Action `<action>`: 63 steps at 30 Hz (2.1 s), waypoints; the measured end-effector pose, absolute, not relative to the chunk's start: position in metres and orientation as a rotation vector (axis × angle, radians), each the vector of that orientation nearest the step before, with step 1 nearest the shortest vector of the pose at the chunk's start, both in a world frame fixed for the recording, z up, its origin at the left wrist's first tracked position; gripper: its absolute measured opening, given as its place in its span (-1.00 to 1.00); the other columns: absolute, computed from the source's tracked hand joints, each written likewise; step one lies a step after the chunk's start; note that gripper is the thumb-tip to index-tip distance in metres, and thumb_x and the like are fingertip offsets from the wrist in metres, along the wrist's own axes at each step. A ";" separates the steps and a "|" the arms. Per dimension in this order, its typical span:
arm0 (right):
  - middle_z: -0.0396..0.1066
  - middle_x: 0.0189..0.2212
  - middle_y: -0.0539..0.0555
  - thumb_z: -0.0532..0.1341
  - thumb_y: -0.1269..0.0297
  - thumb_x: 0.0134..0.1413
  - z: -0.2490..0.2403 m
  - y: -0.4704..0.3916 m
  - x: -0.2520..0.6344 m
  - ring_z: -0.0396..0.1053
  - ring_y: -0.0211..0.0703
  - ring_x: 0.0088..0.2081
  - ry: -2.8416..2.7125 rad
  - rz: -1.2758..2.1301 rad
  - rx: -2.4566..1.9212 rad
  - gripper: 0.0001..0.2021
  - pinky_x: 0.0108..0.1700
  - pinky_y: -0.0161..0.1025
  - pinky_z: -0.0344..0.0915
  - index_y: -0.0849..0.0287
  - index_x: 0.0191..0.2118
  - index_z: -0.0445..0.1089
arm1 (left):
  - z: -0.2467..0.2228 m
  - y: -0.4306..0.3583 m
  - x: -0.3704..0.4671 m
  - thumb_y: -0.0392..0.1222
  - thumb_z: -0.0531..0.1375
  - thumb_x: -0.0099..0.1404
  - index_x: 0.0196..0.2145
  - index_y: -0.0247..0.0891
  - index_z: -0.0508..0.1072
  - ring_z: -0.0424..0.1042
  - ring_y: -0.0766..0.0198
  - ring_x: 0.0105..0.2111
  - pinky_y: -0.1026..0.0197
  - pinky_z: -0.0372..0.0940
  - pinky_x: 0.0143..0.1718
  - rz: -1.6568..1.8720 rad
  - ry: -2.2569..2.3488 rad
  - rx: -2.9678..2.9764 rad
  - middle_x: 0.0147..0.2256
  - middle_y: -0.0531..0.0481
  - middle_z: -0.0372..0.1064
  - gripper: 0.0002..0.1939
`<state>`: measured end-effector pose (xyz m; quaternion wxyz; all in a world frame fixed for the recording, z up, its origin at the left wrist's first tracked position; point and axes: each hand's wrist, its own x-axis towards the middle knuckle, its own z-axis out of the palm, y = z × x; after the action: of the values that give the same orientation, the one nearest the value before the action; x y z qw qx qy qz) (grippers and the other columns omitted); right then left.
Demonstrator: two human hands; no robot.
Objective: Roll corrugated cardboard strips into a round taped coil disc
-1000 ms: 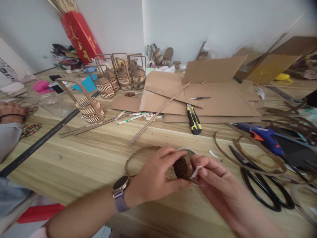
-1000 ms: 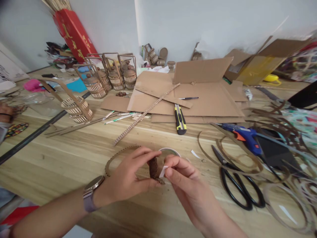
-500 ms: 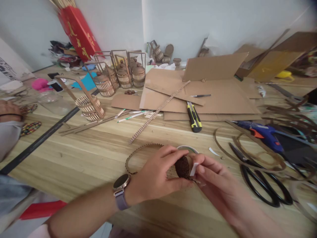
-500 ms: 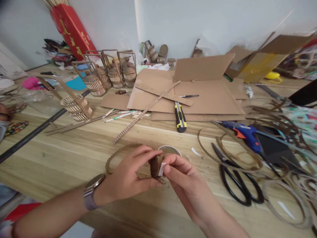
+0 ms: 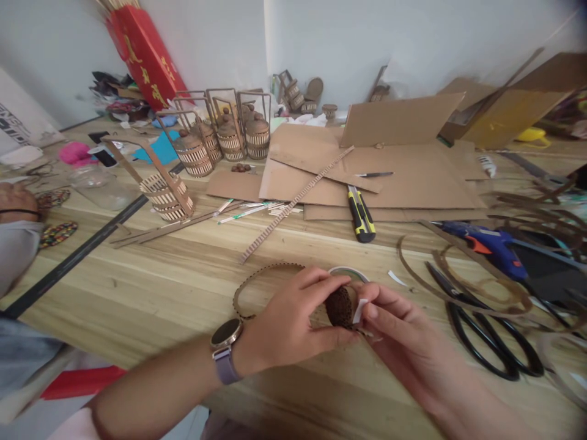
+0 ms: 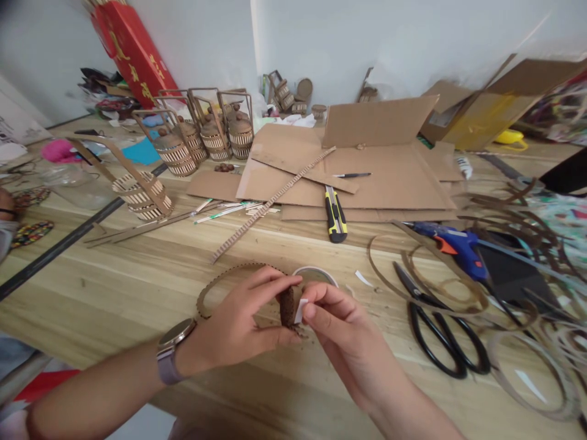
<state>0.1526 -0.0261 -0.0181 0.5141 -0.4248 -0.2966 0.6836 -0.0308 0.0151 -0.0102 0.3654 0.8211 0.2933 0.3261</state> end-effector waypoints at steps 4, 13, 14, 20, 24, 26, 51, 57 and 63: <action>0.36 -0.50 -0.05 0.47 0.12 -0.13 -0.017 -0.026 0.152 0.23 -0.28 -0.43 -0.723 1.636 -1.033 -0.80 -0.38 -0.32 0.17 0.07 -0.45 0.51 | -0.010 0.015 -0.031 0.07 0.30 0.26 0.16 -0.26 0.36 0.41 0.11 -0.07 0.07 0.35 0.02 0.837 0.751 2.114 -0.04 -0.16 0.40 -0.40; 0.36 -0.50 -0.06 0.47 0.15 -0.11 -0.019 -0.027 0.150 0.24 -0.29 -0.42 -0.694 1.637 -1.023 -0.81 -0.39 -0.33 0.16 0.07 -0.44 0.50 | -0.009 0.015 -0.030 0.09 0.30 0.26 0.15 -0.24 0.36 0.41 0.11 -0.07 0.09 0.34 0.02 0.826 0.767 2.097 -0.04 -0.14 0.40 -0.41; 0.36 -0.50 -0.06 0.47 0.15 -0.11 -0.019 -0.027 0.150 0.24 -0.28 -0.43 -0.692 1.637 -1.021 -0.81 -0.39 -0.33 0.16 0.07 -0.44 0.50 | -0.009 0.015 -0.030 0.09 0.30 0.26 0.15 -0.24 0.37 0.41 0.11 -0.07 0.09 0.34 0.02 0.823 0.767 2.097 -0.04 -0.14 0.40 -0.41; 0.38 -0.49 -0.05 0.47 0.14 -0.11 -0.016 -0.027 0.148 0.25 -0.26 -0.43 -0.677 1.645 -1.011 -0.81 -0.39 -0.30 0.16 0.08 -0.43 0.50 | -0.010 0.015 -0.030 0.08 0.29 0.27 0.16 -0.27 0.36 0.41 0.12 -0.07 0.09 0.33 0.03 0.837 0.762 2.095 -0.04 -0.15 0.40 -0.40; 0.36 -0.50 -0.04 0.47 0.13 -0.12 -0.014 -0.027 0.148 0.24 -0.25 -0.42 -0.674 1.644 -1.022 -0.79 -0.39 -0.30 0.17 0.09 -0.45 0.49 | -0.011 0.015 -0.029 0.11 0.29 0.26 0.15 -0.24 0.37 0.41 0.11 -0.08 0.09 0.34 0.01 0.826 0.771 2.084 -0.05 -0.14 0.40 -0.41; 0.34 -0.50 -0.03 0.47 0.12 -0.14 -0.013 -0.027 0.147 0.24 -0.24 -0.42 -0.676 1.638 -1.031 -0.78 -0.39 -0.30 0.18 0.10 -0.46 0.49 | -0.011 0.015 -0.029 0.10 0.30 0.26 0.14 -0.25 0.37 0.41 0.12 -0.08 0.09 0.34 0.01 0.840 0.768 2.082 -0.06 -0.14 0.40 -0.40; 0.45 -0.39 -0.01 0.39 0.04 0.01 -0.022 -0.032 0.137 0.38 -0.17 -0.34 -1.020 1.199 -1.150 -0.82 -0.34 -0.29 0.32 -0.05 -0.32 0.47 | -0.009 0.012 -0.031 0.02 0.27 0.30 0.07 -0.25 0.39 0.40 0.11 -0.08 0.11 0.34 -0.03 0.811 0.805 2.116 -0.09 -0.13 0.39 -0.53; 0.36 -0.42 -0.03 0.41 0.04 -0.02 -0.021 -0.031 0.141 0.31 -0.23 -0.43 -1.096 1.124 -1.206 -0.72 -0.43 -0.31 0.29 -0.06 -0.18 0.46 | -0.010 0.012 -0.032 -0.03 0.27 0.31 0.07 -0.31 0.39 0.41 0.13 -0.10 0.14 0.34 -0.05 0.830 0.787 2.168 -0.09 -0.14 0.39 -0.55; 0.37 -0.48 -0.02 0.39 0.24 0.04 -0.017 -0.031 0.151 0.31 -0.19 -0.41 -1.360 0.770 -1.179 -0.93 -0.37 -0.24 0.26 -0.07 -0.34 0.51 | -0.011 0.010 -0.031 0.02 0.28 0.29 0.08 -0.31 0.38 0.40 0.11 -0.09 0.11 0.34 -0.02 0.837 0.779 2.128 -0.10 -0.16 0.39 -0.50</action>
<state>0.1505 -0.0311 -0.0174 0.5579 -0.4997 -0.5767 0.3263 -0.0314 0.0103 -0.0114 0.3551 0.8235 0.3013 0.3239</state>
